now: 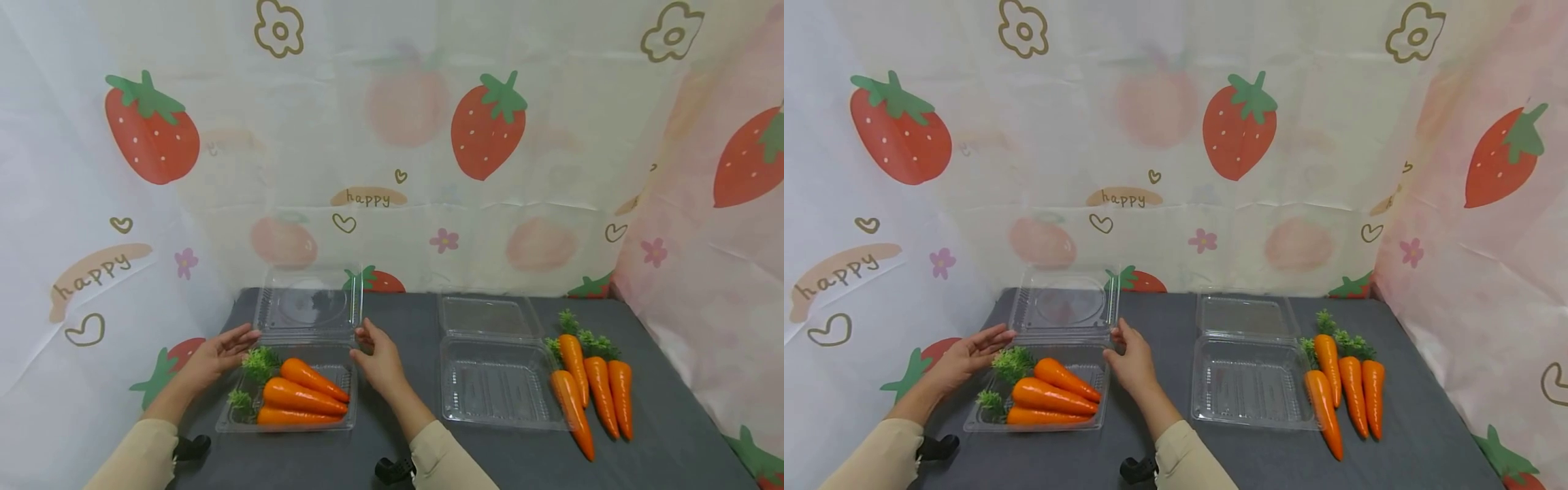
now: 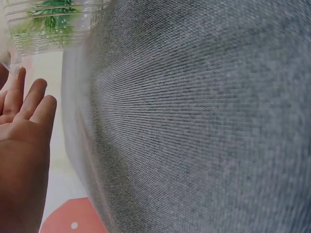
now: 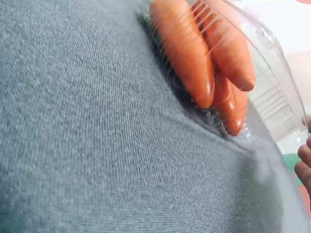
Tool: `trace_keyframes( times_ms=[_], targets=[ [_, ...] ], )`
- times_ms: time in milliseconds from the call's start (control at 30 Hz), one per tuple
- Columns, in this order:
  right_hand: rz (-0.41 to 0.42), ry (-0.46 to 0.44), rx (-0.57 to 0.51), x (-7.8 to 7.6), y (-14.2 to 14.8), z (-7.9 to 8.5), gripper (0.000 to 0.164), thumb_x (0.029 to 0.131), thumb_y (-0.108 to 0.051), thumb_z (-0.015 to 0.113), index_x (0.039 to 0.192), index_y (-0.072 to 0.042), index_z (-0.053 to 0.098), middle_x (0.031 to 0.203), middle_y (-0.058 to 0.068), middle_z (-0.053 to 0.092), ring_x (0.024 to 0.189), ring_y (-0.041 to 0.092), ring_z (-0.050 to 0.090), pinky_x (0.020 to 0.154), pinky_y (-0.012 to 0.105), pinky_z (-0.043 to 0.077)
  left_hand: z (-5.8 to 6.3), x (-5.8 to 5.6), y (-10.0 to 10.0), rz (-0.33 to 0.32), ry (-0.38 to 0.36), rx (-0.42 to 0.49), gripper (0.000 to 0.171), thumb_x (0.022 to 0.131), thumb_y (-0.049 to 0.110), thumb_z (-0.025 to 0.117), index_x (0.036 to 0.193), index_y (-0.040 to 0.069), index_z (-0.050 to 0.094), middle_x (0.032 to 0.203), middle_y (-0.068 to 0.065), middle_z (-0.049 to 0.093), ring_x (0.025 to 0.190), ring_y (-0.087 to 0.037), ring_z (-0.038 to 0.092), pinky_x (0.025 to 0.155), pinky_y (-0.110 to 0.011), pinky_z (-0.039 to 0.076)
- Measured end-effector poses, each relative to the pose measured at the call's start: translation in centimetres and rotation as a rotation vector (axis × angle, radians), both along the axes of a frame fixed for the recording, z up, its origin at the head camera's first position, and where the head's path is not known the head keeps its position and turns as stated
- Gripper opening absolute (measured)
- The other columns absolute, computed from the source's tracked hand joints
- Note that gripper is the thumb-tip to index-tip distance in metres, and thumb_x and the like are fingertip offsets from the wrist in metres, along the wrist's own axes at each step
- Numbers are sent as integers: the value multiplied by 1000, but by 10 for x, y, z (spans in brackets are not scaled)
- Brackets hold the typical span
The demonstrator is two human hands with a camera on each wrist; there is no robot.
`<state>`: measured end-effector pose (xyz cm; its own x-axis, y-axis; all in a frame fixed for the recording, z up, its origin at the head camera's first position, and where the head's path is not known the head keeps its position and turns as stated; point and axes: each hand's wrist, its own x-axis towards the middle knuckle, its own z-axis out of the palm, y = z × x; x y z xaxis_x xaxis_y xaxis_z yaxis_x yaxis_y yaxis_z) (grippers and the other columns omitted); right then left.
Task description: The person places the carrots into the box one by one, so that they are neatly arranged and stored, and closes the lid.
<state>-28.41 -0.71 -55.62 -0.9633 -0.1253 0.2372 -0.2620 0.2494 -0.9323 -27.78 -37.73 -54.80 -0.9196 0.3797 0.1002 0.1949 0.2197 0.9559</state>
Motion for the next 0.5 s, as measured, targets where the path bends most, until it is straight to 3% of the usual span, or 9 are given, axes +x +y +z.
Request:
trace_keyframes(
  times_ms=[167, 500],
  targets=[
    [21, 6, 14, -1, 2, -2, 73, 92, -1, 75, 155, 4, 39, 130, 10, 64, 127, 29, 59, 110, 43, 49, -3, 0, -1, -6, 10, 35, 66, 105, 3, 55, 159, -9, 19, 150, -4, 54, 128, 8, 53, 97, -13, 51],
    [28, 23, 6, -3, 2, -4, 64, 91, 0, 75, 150, -4, 49, 126, 7, 63, 125, 26, 60, 112, 44, 47, -6, 0, 0, -25, 34, 106, 61, 105, -1, 53, 155, -13, 22, 146, 1, 56, 130, 4, 54, 101, -13, 48]
  ],
)
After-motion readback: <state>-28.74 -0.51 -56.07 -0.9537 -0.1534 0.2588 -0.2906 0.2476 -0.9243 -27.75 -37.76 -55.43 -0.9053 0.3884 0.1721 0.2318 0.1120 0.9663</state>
